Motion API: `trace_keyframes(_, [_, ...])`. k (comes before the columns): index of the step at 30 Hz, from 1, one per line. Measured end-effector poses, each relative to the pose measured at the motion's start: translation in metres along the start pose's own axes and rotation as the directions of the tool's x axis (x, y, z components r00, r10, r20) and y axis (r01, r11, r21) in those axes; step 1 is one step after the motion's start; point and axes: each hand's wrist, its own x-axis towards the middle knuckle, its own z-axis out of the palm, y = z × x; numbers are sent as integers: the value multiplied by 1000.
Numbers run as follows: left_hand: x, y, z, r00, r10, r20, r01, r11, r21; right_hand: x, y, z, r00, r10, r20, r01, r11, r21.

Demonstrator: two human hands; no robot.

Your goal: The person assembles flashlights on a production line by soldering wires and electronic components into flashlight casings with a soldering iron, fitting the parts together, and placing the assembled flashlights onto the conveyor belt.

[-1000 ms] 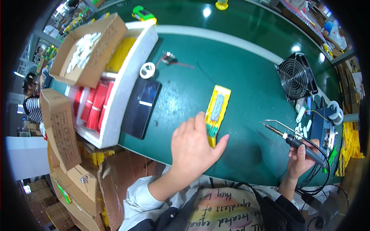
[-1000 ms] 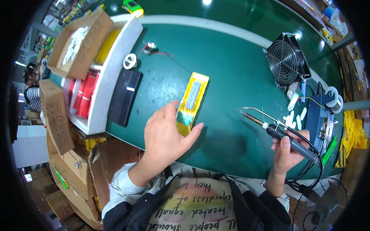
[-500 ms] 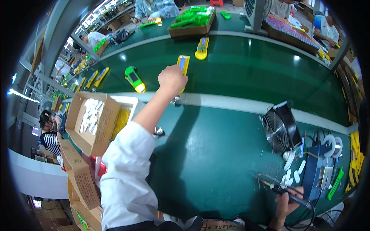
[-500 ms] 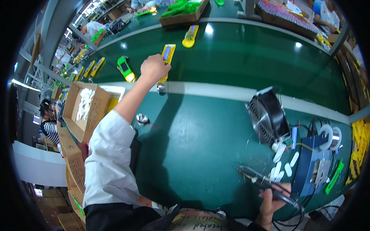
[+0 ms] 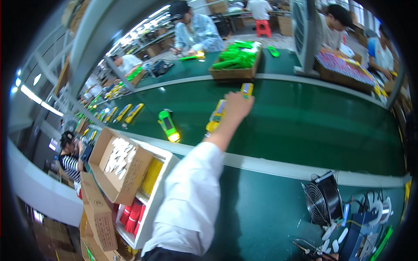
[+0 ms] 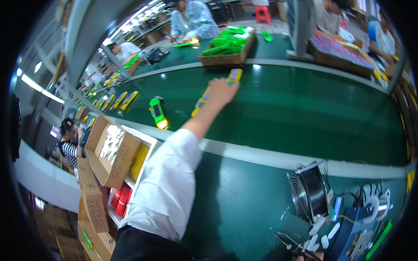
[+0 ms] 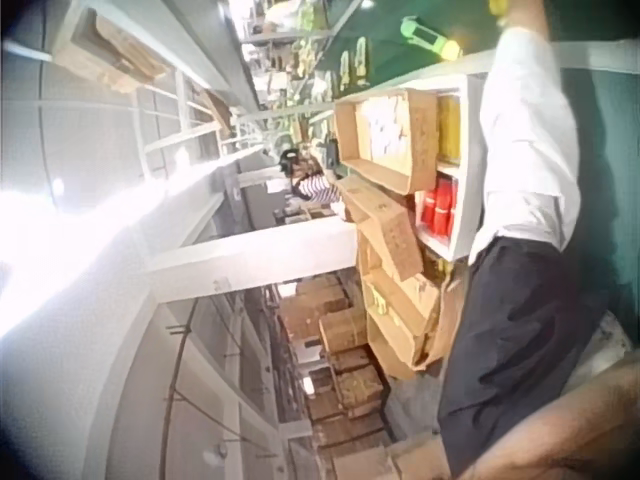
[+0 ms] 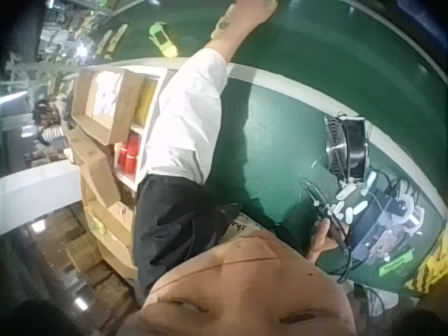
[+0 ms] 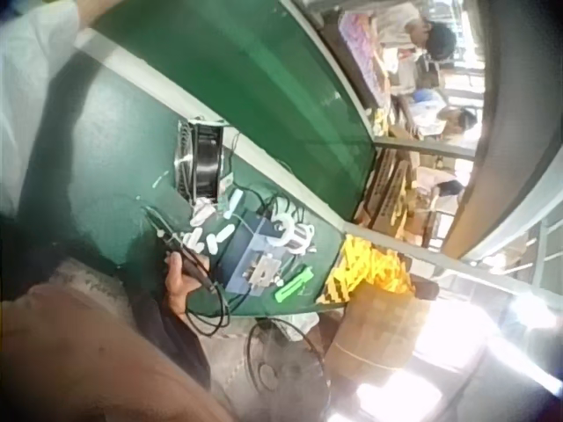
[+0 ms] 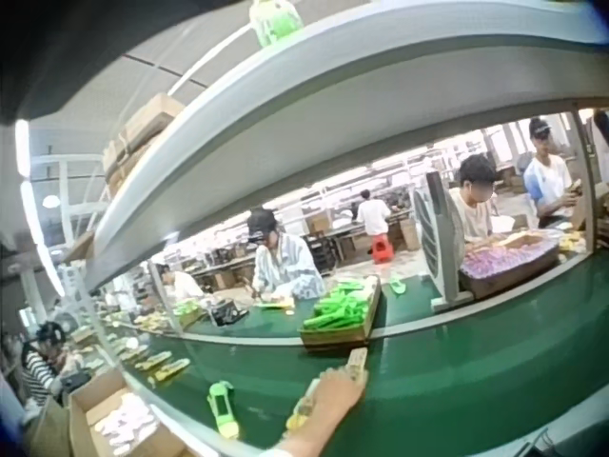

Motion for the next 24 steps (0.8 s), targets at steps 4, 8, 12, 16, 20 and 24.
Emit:
trace_keyframes(4, [-1,24,13,946,-226,232,243,969,-47,-2,4,1,991,-99,-90,98,995,-13])
trace_keyframes(8, [-23,29,-13,944,-240,225,269,957,-108,-6,21,0,975,-152,-160,153,988,-5])
trace_keyframes(12, [-72,24,-67,966,22,259,7,994,-112,5,5,6,938,-283,-197,291,957,8])
trace_keyframes(16, [-174,23,-165,944,262,200,-232,959,-161,-5,8,-3,921,-237,-311,263,964,44])
trace_keyframes(20, [-302,11,-233,913,296,280,-249,950,-190,-5,-6,2,876,-242,-417,303,949,85])
trace_keyframes(24, [-395,5,-249,912,286,293,-217,945,-245,-7,26,-10,884,-258,-389,338,928,153])
